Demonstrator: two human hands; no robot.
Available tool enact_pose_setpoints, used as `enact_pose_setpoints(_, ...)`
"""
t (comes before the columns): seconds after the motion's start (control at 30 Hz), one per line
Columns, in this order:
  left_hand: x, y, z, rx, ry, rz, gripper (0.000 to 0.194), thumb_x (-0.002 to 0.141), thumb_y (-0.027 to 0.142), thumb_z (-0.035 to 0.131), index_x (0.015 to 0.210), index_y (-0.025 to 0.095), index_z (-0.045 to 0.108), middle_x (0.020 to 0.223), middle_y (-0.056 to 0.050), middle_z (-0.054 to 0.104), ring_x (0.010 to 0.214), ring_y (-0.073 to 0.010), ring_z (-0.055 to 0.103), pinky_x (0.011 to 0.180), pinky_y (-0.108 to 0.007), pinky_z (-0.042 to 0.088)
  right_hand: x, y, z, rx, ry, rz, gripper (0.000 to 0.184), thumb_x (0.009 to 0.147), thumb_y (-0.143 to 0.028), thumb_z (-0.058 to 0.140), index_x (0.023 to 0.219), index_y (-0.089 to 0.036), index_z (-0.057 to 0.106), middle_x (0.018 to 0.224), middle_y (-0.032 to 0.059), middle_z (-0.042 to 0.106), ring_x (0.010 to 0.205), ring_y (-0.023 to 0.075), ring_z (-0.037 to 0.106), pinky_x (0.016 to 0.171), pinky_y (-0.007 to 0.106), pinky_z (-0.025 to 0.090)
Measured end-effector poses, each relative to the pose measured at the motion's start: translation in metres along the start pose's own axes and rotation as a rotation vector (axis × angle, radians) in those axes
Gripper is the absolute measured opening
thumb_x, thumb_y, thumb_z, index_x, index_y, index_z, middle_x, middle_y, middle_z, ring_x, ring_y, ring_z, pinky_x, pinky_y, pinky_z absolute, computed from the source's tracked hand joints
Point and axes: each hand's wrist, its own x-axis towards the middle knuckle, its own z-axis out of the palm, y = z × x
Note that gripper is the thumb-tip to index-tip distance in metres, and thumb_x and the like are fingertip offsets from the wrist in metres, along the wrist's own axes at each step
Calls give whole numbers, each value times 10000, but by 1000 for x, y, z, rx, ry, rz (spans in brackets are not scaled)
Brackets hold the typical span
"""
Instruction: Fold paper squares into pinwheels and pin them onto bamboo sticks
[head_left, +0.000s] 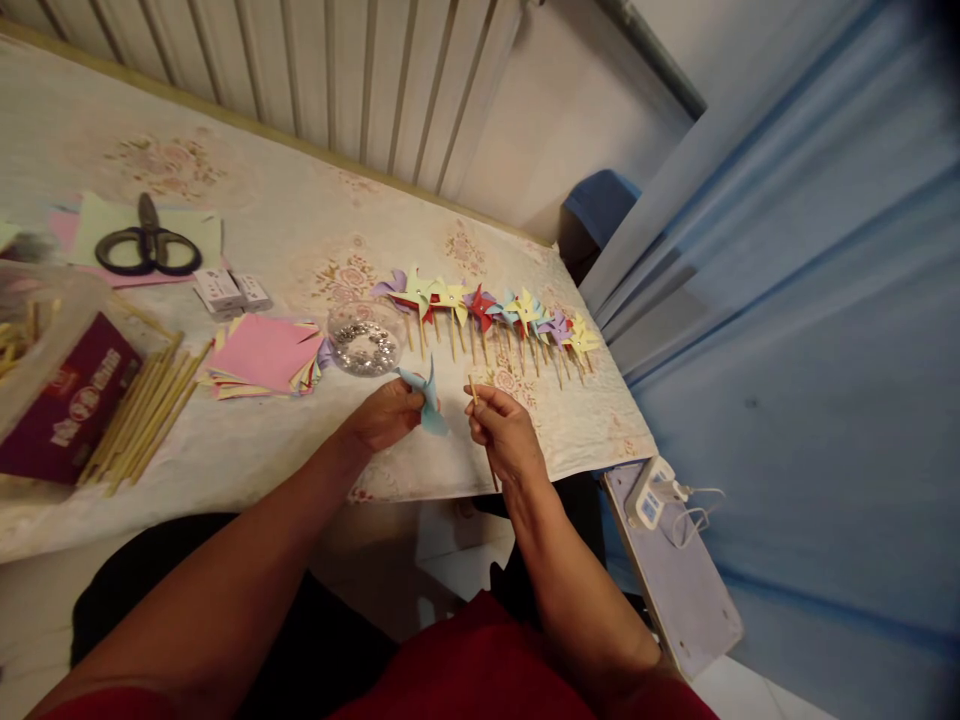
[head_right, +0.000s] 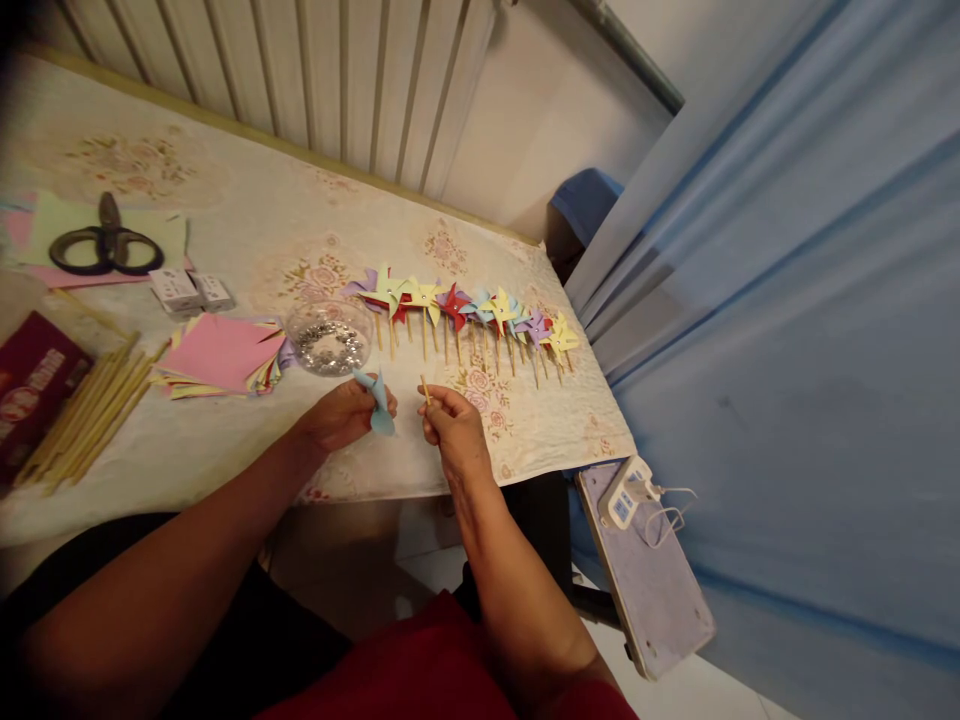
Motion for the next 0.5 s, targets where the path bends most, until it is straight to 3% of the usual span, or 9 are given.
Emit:
enact_pose_setpoints(0.2, -3, 2, 8, -72, -63, 28, 258, 641, 258, 882, 710, 159, 654, 695, -30, 643, 679, -144, 609, 636, -261, 470, -3, 2, 9, 11, -7, -11, 296, 639, -252, 727, 924, -177, 700, 569, -70, 541, 454, 59, 436, 424, 193, 325)
enact_pose_setpoints(0.4, -5, 2, 14, -121, -111, 33, 283, 650, 246, 879, 639, 166, 608, 640, -4, 578, 653, -131, 574, 649, -271, 467, -5, 11, 19, -6, 15, -4, 246, 622, -251, 721, 853, -183, 666, 557, -63, 588, 440, 71, 485, 426, 194, 381)
enact_pose_setpoints(0.5, -6, 1, 16, -138, -131, 38, 302, 638, 250, 888, 629, 164, 599, 619, 7, 550, 639, -125, 562, 648, -264, 467, -6, 14, 25, -15, 15, -8, 200, 639, -263, 711, 810, -181, 648, 530, -60, 577, 419, 61, 446, 399, 180, 333)
